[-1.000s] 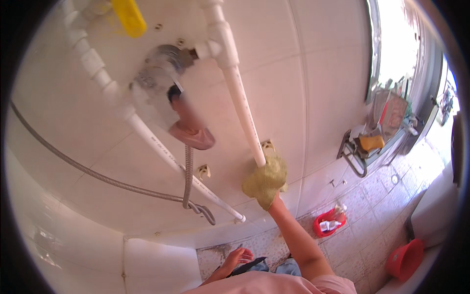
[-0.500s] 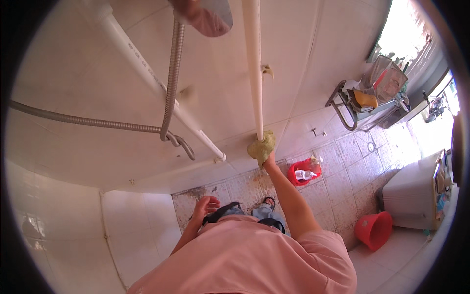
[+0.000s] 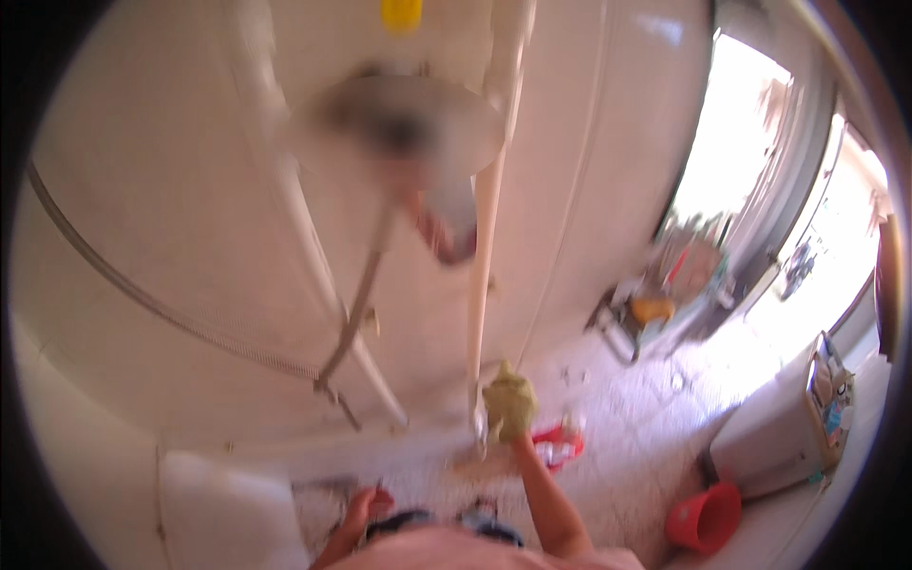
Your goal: The person wipes the tiled wall, white pipes, shower faucet, and shower hose by hand using a cloth.
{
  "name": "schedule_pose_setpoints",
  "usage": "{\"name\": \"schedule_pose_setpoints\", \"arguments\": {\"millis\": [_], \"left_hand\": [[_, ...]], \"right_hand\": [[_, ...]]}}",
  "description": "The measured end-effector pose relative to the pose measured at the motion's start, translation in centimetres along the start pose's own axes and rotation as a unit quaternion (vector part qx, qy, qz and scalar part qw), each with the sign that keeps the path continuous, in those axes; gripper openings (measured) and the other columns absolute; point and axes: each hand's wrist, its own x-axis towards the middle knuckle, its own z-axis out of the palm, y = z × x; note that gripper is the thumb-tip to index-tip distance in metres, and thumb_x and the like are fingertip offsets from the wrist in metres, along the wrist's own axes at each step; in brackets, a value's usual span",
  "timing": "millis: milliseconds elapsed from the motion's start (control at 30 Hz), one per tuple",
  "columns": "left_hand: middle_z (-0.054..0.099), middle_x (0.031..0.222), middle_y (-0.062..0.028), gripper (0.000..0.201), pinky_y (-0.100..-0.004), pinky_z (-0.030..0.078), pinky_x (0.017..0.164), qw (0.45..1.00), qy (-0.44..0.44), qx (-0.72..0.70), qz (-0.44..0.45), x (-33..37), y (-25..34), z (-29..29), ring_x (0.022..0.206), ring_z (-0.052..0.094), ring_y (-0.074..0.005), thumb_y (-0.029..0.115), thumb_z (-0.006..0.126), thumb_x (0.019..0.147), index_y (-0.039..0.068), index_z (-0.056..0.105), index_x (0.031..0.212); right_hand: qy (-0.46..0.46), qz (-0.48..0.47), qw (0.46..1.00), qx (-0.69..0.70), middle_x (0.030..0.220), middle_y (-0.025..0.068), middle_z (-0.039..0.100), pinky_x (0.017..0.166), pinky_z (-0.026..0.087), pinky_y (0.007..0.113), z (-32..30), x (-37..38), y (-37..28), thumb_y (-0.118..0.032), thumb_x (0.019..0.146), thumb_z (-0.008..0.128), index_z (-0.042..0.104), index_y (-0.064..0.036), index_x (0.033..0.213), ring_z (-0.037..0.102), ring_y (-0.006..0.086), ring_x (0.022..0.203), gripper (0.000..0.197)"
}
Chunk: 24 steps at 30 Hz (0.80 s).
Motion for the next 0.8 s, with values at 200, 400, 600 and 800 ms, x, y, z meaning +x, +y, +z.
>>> {"name": "schedule_pose_setpoints", "arguments": {"millis": [200,400,600,800], "left_hand": [[0.061,0.092,-0.0112,0.038,-0.0328,0.047,0.074,0.993,-0.078,0.093,0.005,1.8,6.2,5.3,0.085,0.06,-0.0217,0.037,0.038,0.087,0.004,0.054,0.096],[0.061,0.092,-0.0108,0.036,-0.0313,0.047,0.074,0.97,-0.18,0.141,0.084,3.4,10.3,11.4,0.086,0.06,-0.021,0.035,0.038,0.087,0.003,0.054,0.095],[0.06,0.094,-0.0128,0.038,-0.0359,0.047,0.077,0.986,-0.123,0.115,0.011,1.4,7.2,8.0,0.089,0.059,-0.0237,0.035,0.036,0.088,0.003,0.053,0.099],[0.06,0.095,-0.0105,0.037,-0.0324,0.046,0.076,0.983,-0.131,0.131,-0.004,0.9,6.6,7.7,0.089,0.059,-0.0206,0.038,0.036,0.088,0.006,0.053,0.096]], "right_hand": [[0.229,-0.171,0.956,0.067,0.073,0.003,0.052,0.063,0.042,0.031,-20.8,16.1,-7.3,-0.018,0.07,0.059,0.056,-0.0076,0.081,0.053,0.0186,0.074,0.016],[0.342,-0.146,0.908,0.192,0.078,0.0091,0.053,0.061,0.04,0.036,-26.7,22.2,-9.7,-0.018,0.064,0.063,0.056,-0.0071,0.082,0.052,0.0281,0.076,0.022],[0.359,-0.057,0.913,0.185,0.066,0.0105,0.048,0.052,0.037,0.036,-22.4,18.9,-12.5,-0.026,0.066,0.07,0.051,-0.0026,0.078,0.047,0.0262,0.059,0.033],[0.427,-0.041,0.883,0.192,0.079,0.0078,0.056,0.052,0.041,0.037,-24.9,21.5,-11.5,-0.018,0.064,0.061,0.059,-0.01,0.077,0.054,0.0287,0.067,0.015]]}}
